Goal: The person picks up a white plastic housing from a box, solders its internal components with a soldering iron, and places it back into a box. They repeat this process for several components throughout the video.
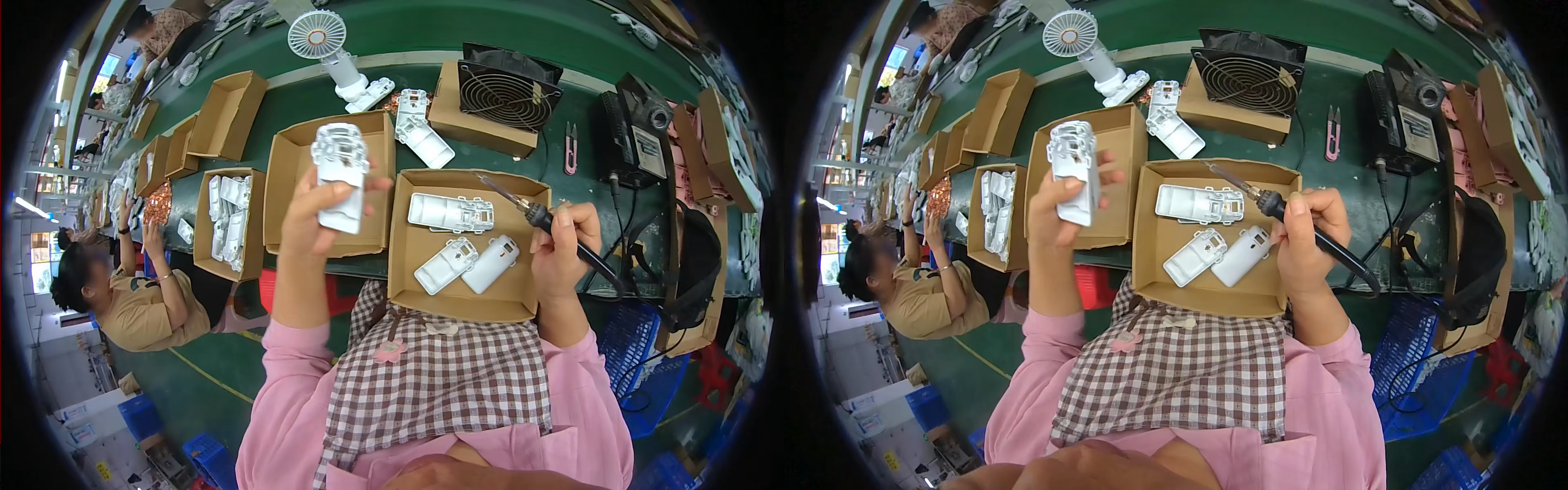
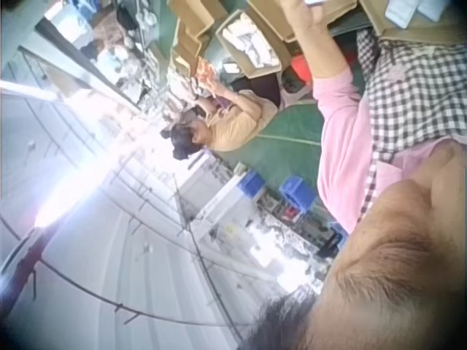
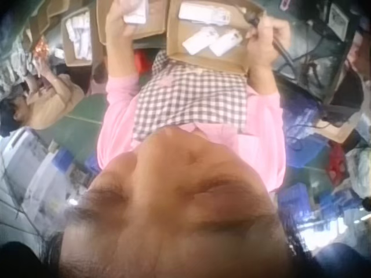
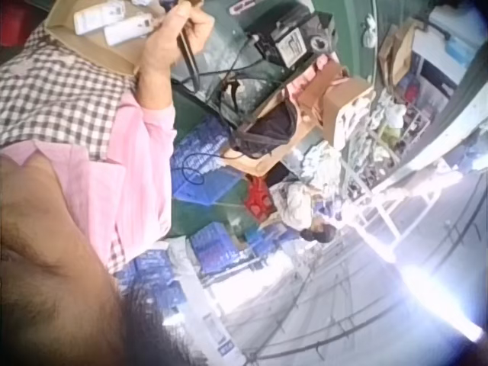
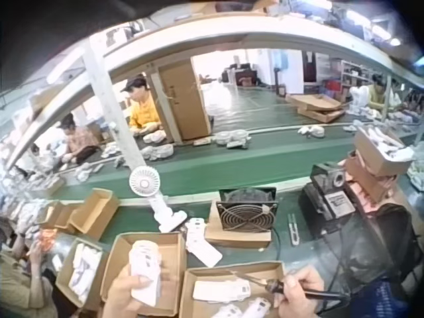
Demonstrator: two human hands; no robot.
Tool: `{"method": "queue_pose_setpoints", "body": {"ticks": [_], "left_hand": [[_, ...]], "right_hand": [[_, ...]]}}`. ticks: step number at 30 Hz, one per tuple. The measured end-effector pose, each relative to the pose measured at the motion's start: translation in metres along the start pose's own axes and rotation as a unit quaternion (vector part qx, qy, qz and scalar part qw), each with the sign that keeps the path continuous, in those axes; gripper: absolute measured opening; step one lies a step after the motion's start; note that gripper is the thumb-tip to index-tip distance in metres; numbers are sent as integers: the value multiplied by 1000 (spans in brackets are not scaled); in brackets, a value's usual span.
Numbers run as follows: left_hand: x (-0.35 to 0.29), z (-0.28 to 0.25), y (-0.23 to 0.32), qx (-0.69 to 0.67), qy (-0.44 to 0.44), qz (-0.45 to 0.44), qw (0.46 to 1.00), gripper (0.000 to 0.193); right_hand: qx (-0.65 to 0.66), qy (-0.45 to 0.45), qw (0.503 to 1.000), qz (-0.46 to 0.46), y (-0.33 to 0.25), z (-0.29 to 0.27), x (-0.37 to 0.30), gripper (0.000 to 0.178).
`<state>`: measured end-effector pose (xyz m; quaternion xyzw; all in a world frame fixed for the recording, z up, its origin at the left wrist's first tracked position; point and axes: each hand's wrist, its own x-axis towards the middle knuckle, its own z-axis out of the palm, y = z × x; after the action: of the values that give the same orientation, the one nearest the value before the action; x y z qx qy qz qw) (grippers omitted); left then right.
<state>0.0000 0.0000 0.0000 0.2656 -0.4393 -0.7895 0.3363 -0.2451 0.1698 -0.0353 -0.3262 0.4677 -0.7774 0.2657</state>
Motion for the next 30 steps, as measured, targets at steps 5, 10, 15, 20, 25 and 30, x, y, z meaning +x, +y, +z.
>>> {"method": "queue_pose_setpoints", "body": {"ticks": [5,10,15,20,25,30], "left_hand": [[14,61,-53,-71,6,-24,997,42],[25,74,-76,42,72,29,996,35],[26,75,-77,80,78,32,993,32],[26,76,-77,99,68,32,992,31],[25,75,-77,104,67,35,992,30],[25,74,-77,102,61,43,992,31]], "right_hand": [[22,62,996,-64,-10,3,-4,14],[-34,31,996,-71,-7,0,-14,13],[-55,-3,997,-55,-3,1,-11,12],[-93,-2,995,-43,-3,5,-6,16],[-96,0,995,-28,-1,5,-5,15],[-105,0,994,-20,-3,7,-5,15]]}}
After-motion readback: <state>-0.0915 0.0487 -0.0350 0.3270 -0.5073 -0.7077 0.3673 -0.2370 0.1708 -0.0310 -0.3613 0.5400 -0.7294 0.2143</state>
